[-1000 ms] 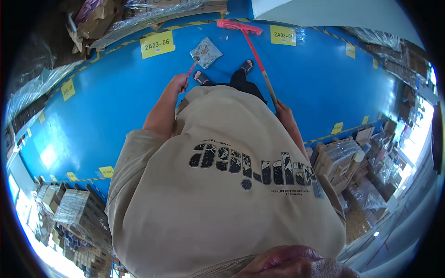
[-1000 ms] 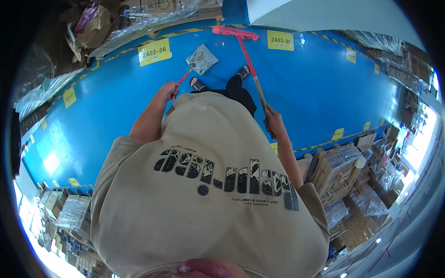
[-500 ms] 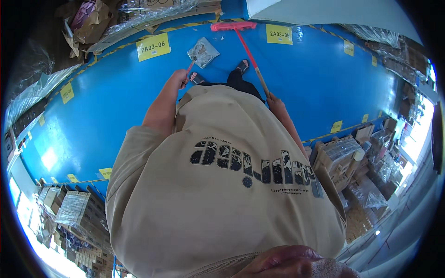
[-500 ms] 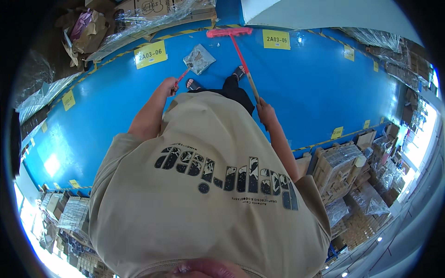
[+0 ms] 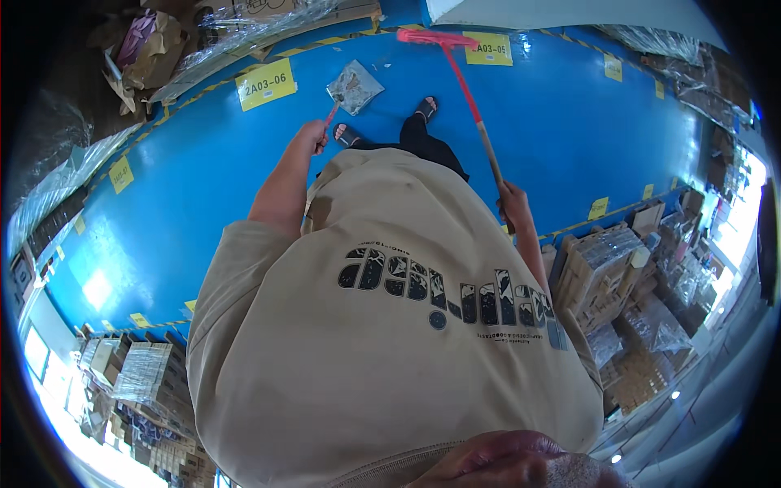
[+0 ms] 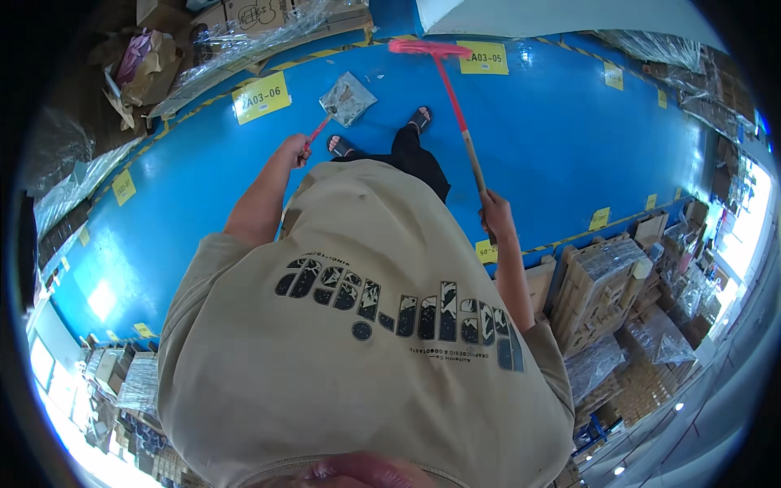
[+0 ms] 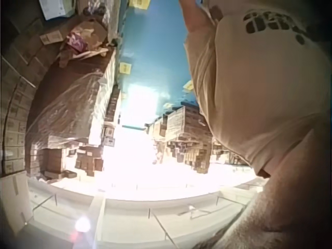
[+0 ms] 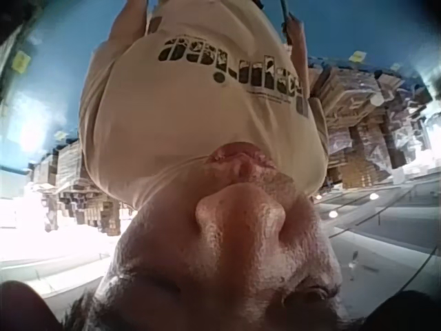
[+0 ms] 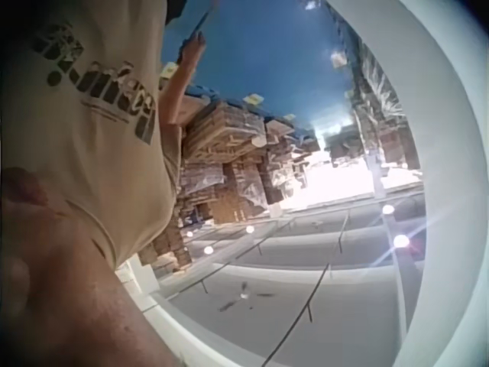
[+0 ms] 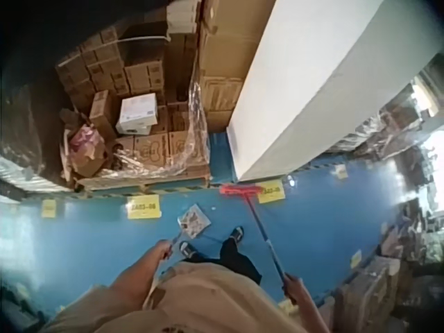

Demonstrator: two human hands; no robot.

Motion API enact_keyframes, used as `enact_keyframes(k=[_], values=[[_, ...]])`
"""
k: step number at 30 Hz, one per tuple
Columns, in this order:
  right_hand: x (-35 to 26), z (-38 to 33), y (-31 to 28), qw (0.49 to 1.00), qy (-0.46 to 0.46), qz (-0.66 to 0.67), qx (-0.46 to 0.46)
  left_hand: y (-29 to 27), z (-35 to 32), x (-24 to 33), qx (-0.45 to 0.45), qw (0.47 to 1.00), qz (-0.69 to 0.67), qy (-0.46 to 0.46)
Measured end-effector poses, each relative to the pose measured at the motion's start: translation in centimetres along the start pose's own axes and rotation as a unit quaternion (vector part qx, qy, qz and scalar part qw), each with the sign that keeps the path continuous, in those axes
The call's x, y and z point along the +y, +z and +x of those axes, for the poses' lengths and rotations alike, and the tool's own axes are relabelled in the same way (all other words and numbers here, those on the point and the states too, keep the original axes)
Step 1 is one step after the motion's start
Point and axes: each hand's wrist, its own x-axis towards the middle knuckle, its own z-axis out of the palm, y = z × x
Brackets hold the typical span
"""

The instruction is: Sweeping the floor with a broom and dustpan in a warehouse.

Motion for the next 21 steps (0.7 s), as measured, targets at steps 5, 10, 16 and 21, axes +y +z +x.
enact_keyframes(k=[5,10,16,21], values=[[-1.1,4.5,0.0,0.999,-0.001,0.032,0.043,-0.3,0.2,0.1,0.002,1.0,-0.002,0.001],[-2.1,10.4,1.5,0.999,-0.005,0.027,0.024,0.2,0.2,0.0,-0.007,1.0,0.001,-0.001],[1.8,8.7,3.4,0.997,-0.035,-0.061,-0.028,0.5,-0.6,-0.2,-0.001,1.0,-0.007,0.016],[3.1,3.7,4.0,0.972,-0.152,-0.17,-0.063,0.0,0.9,-0.1,-0.005,1.0,0.012,-0.005]])
